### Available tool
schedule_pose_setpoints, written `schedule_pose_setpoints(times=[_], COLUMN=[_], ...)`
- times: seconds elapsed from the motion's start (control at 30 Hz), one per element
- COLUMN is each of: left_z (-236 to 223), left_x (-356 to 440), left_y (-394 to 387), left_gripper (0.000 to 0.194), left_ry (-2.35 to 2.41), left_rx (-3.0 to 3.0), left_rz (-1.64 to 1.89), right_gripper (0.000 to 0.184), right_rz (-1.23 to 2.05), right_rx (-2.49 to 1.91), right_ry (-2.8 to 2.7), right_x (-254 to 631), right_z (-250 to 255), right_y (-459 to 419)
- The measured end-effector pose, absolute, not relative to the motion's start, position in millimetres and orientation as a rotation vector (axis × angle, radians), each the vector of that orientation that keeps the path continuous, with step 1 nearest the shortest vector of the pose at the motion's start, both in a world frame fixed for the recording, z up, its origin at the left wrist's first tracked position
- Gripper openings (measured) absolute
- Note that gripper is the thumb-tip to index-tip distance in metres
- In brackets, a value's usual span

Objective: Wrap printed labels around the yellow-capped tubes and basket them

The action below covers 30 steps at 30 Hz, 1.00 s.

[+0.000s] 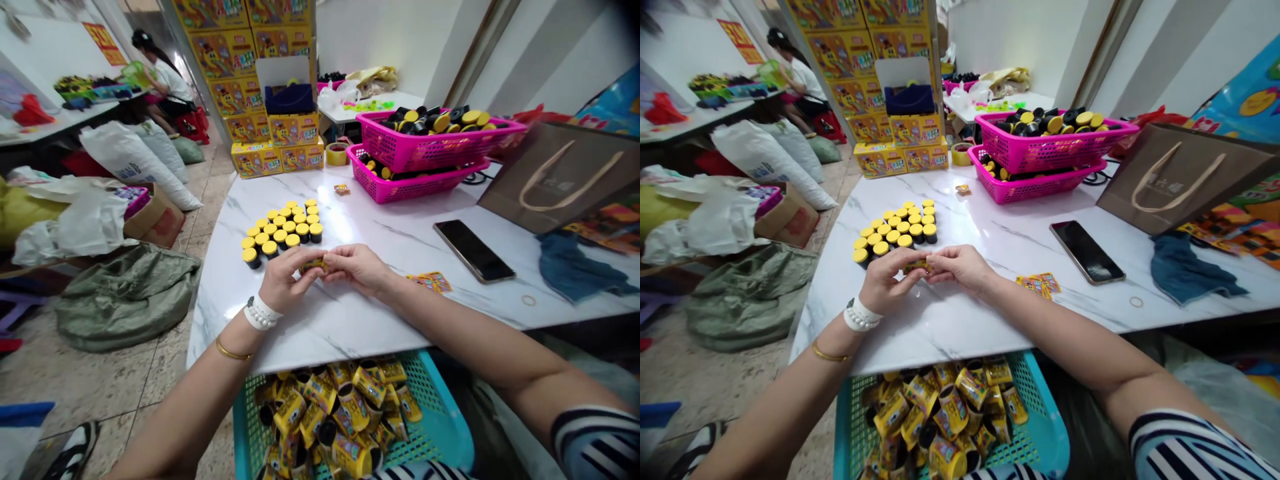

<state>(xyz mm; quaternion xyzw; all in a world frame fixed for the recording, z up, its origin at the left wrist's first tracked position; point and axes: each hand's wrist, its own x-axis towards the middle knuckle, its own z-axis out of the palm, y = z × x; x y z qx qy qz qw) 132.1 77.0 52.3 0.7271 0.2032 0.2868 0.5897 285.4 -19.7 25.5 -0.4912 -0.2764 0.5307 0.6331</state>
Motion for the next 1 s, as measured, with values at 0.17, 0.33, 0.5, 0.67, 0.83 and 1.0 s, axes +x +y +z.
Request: schedule_pose_setpoints(times=[0.17,0.33,0.5,0.67,0.83,1.0], left_z=[47,37,39,39,35,36], left_x=[135,137,135,134,136,134], left_y=[84,94,93,93,91,89], left_gripper=[0.041,0.043,0.045,0.038,0.042,0.036], left_ry=[0.477,0.513,0.408,0.366,0.352,0.268], left_rx=[1.569,1.268,1.124,1.123,1.078,1.047], left_rz=[0.588,0.396,0.246,0.229,0.174,0.143], right_gripper=[0.036,0.048,0.025,0.028,0.023,0.014], right_rz=[1.092,1.097,1.007,1.007,0.929,0.889], right_rx=[-1.154,-1.060,-0.981,-1.024,-1.081,-1.068], right_ry=[-0.768,-0.931,-0.981,-0.886,-1.106,-1.085], right_x=[296,297,292,290,293,296], right_z=[29,31,25,19,20,21], right_y=[-16,-19,-24,-24,-27,-30])
